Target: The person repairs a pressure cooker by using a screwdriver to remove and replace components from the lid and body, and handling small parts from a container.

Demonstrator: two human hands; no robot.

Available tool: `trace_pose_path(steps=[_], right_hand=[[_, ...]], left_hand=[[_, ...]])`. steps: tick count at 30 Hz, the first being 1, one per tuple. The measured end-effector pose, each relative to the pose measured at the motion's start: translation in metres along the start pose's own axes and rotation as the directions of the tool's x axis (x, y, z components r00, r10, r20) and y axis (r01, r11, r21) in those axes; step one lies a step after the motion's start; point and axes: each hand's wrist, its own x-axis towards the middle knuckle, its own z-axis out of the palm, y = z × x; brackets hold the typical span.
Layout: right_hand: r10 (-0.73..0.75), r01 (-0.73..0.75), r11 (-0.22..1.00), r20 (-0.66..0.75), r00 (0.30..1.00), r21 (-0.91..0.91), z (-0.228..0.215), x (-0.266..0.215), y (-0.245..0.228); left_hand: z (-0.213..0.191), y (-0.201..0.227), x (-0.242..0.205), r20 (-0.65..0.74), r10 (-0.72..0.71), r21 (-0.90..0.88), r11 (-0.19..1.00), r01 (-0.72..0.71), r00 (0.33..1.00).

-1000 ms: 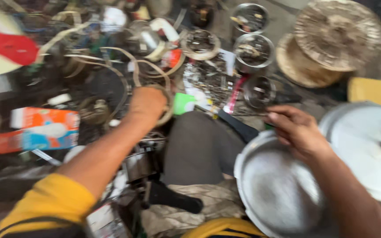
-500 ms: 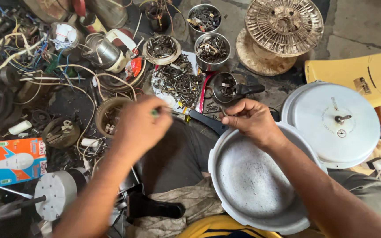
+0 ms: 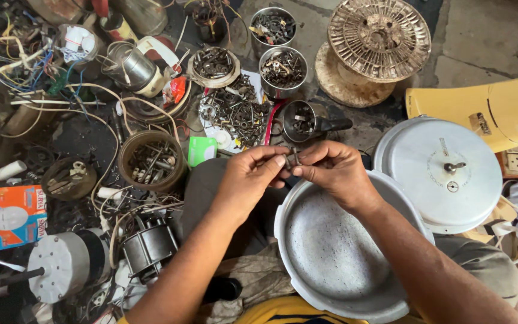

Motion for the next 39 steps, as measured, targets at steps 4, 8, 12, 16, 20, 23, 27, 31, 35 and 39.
trace_pose_path(steps=[4, 8, 12, 16, 20, 23, 27, 31, 35, 39], right_hand=[[-0.036, 0.033, 0.995, -0.023, 0.999, -0.096, -0.003, -0.003, 0.0], [-0.018, 0.017, 0.993, -0.008, 1.0, -0.115, -0.004, -0.003, 0.001], [-0.035, 0.033, 0.978, -0.008, 0.999, -0.205, -0.005, -0.004, 0.001], [-0.048, 0.05, 0.973, 0.011, 0.999, -0.224, -0.005, -0.003, 0.0], [-0.017, 0.014, 0.971, -0.013, 1.0, -0.238, -0.005, -0.004, -0.002], [-0.022, 0.015, 0.963, -0.021, 1.0, -0.271, -0.003, -0.004, -0.002], [-0.016, 0.009, 0.965, -0.024, 1.0, -0.262, -0.003, -0.004, -0.004], [0.008, -0.016, 0.964, -0.029, 1.0, -0.264, -0.003, -0.005, -0.004], [-0.008, 0.005, 0.967, -0.009, 1.0, -0.254, -0.003, -0.005, -0.004], [-0.015, 0.016, 0.975, 0.005, 1.0, -0.222, -0.002, -0.003, -0.002]], left_hand=[[0.002, -0.014, 0.001, -0.022, -0.018, -0.089, 0.996, 0.016, 1.0], [0.0, -0.011, 0.003, -0.007, -0.031, -0.101, 0.994, 0.03, 1.0], [0.0, -0.01, 0.002, 0.016, -0.019, -0.09, 0.996, 0.02, 1.0], [-0.001, -0.01, 0.002, 0.017, -0.003, -0.07, 0.998, 0.004, 1.0], [-0.001, -0.008, 0.003, 0.017, 0.023, -0.046, 0.999, -0.022, 1.0], [0.0, -0.006, 0.003, 0.014, 0.024, -0.034, 0.999, -0.023, 1.0], [0.0, -0.003, 0.003, 0.012, 0.014, -0.005, 1.0, -0.014, 1.0], [0.0, -0.002, 0.002, 0.002, -0.011, 0.018, 1.0, 0.011, 1.0], [0.002, -0.003, 0.001, 0.015, 0.0, 0.016, 1.0, 0.0, 1.0], [-0.004, -0.006, 0.003, -0.028, -0.113, -0.191, 0.976, 0.105, 0.993]])
